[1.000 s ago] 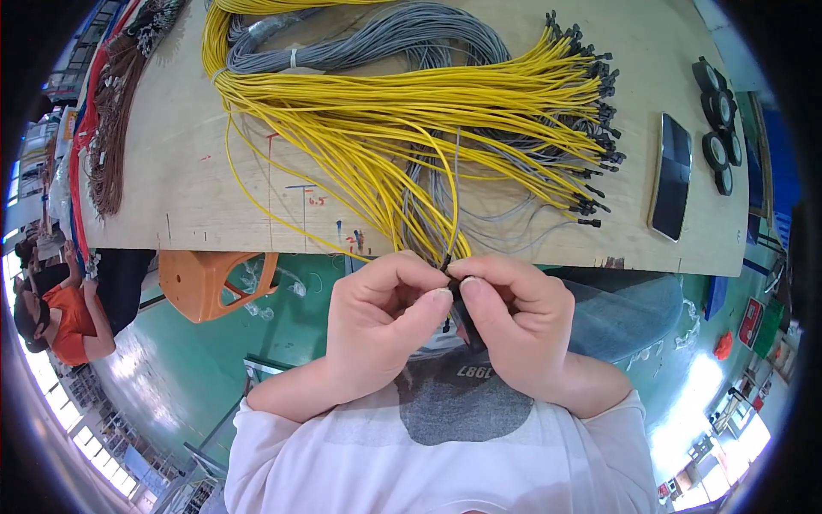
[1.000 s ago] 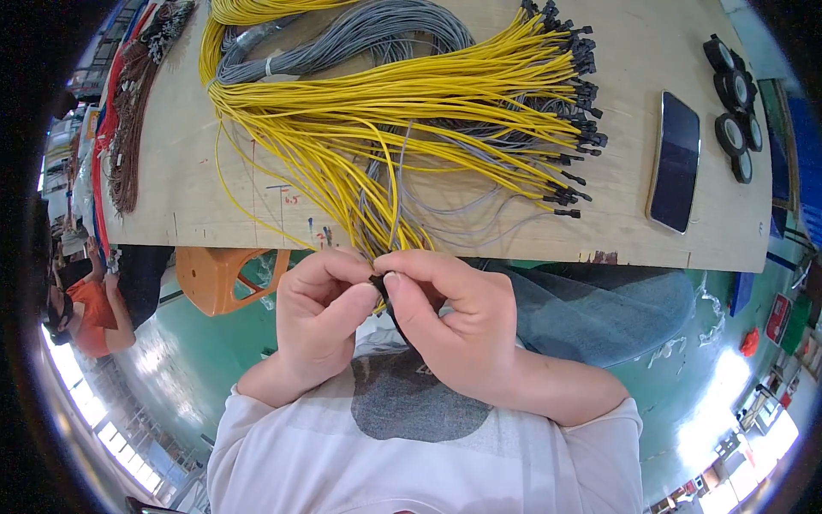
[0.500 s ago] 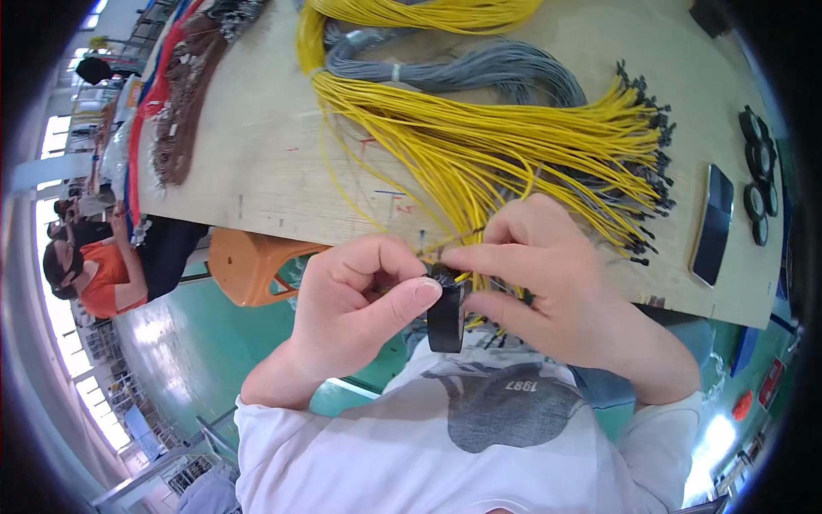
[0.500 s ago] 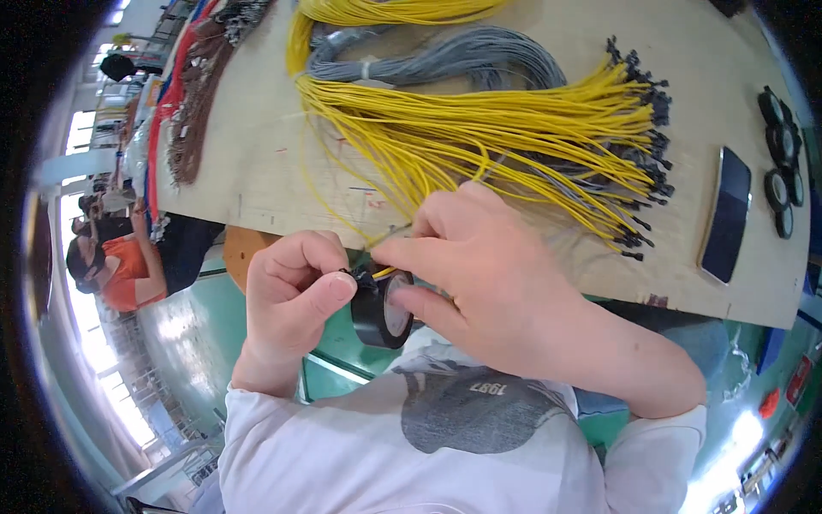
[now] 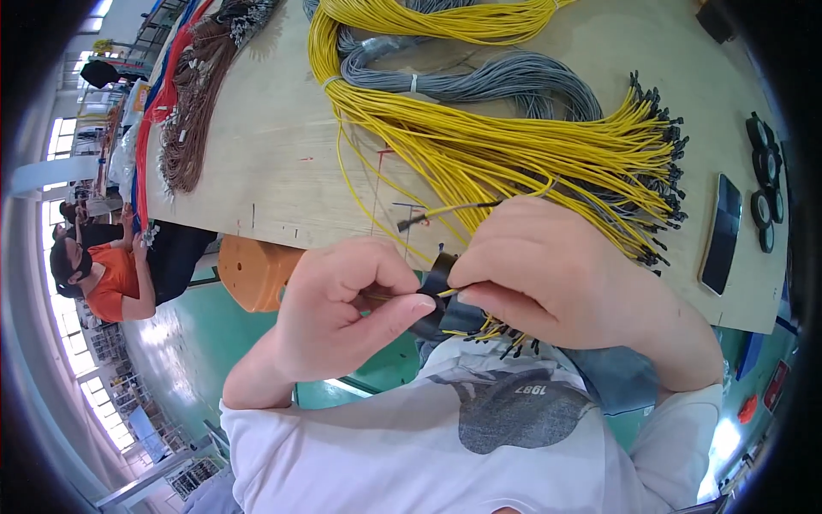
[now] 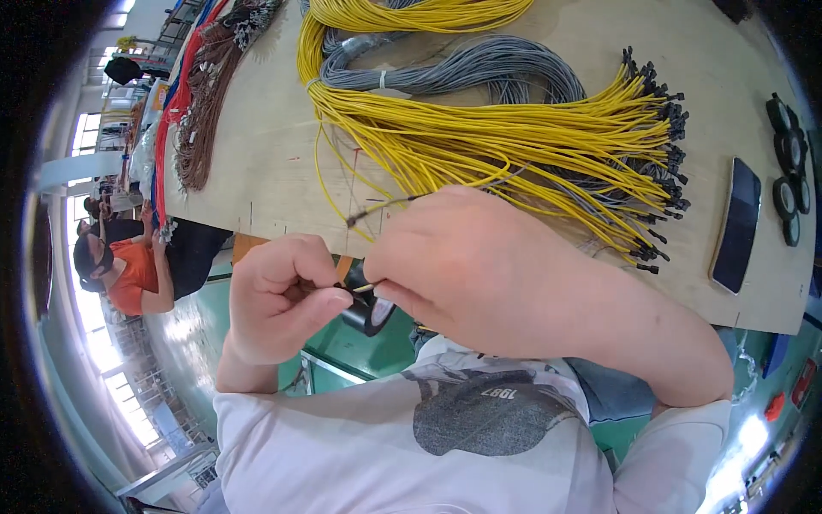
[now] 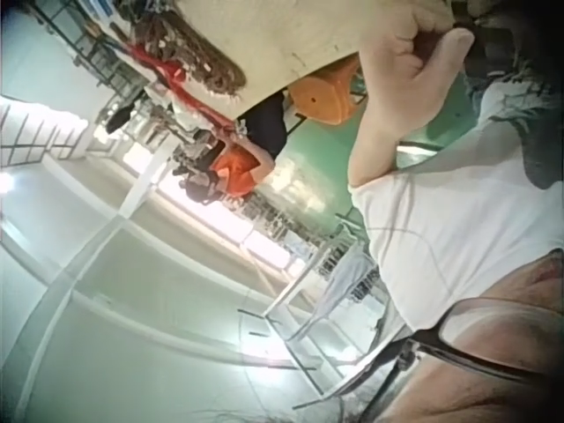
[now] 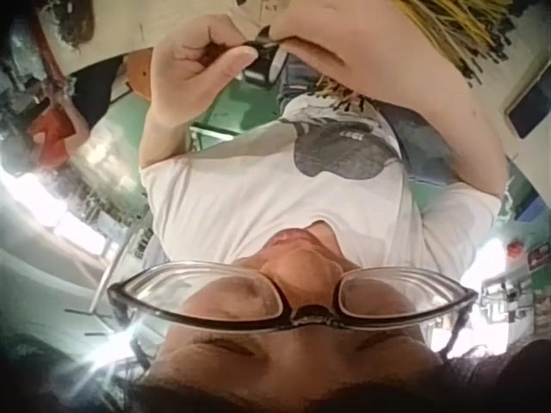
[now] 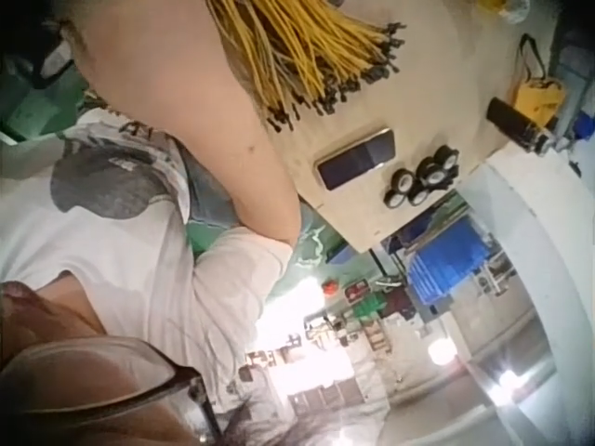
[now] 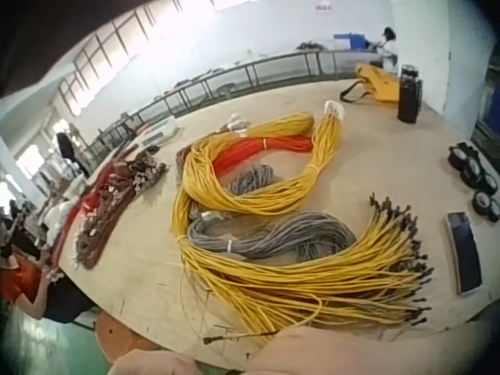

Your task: Bundle and wrap groups of yellow electrical wires with black tape.

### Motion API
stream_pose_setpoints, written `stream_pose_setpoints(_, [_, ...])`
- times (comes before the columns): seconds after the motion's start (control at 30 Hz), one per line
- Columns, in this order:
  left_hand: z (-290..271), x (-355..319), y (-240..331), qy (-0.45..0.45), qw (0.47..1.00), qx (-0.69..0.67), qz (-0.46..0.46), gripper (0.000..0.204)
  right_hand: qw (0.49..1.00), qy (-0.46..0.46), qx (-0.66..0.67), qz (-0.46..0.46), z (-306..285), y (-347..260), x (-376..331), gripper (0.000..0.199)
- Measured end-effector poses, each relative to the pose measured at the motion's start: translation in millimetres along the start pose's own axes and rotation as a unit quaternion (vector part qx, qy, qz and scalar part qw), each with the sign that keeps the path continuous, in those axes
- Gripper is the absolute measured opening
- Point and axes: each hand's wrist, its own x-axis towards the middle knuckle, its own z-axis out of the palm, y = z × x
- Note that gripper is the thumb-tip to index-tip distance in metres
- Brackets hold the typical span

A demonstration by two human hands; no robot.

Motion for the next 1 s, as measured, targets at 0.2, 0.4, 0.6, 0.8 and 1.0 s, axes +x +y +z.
stream_pose_setpoints(0.2, [21.6,-5.3,1.9,0.134,0.987,-0.019,-0.091,0.009,0.993,-0.019,0.097,0.070,0.7,2.6,-4.1,0.007])
stream_pose_setpoints(0.4, [21.4,-7.3,-6.4,0.085,0.922,0.305,0.221,0.022,0.993,-0.031,0.089,0.077,-1.9,0.3,-6.0,0.008])
stream_pose_setpoints(0.6, [27.5,-2.6,-1.2,0.127,0.925,0.313,0.174,0.026,0.998,-0.014,0.041,0.044,2.5,-1.4,-6.6,0.009])
stream_pose_setpoints(0.8, [23.5,1.1,-13.7,0.117,0.854,0.383,0.331,0.025,0.992,-0.041,0.086,0.086,-3.7,0.4,-5.4,0.009])
stream_pose_setpoints(1.0, [28.2,2.0,-17.8,0.124,0.815,0.460,0.329,0.023,0.995,-0.030,0.050,0.078,-2.8,1.1,-9.5,0.007])
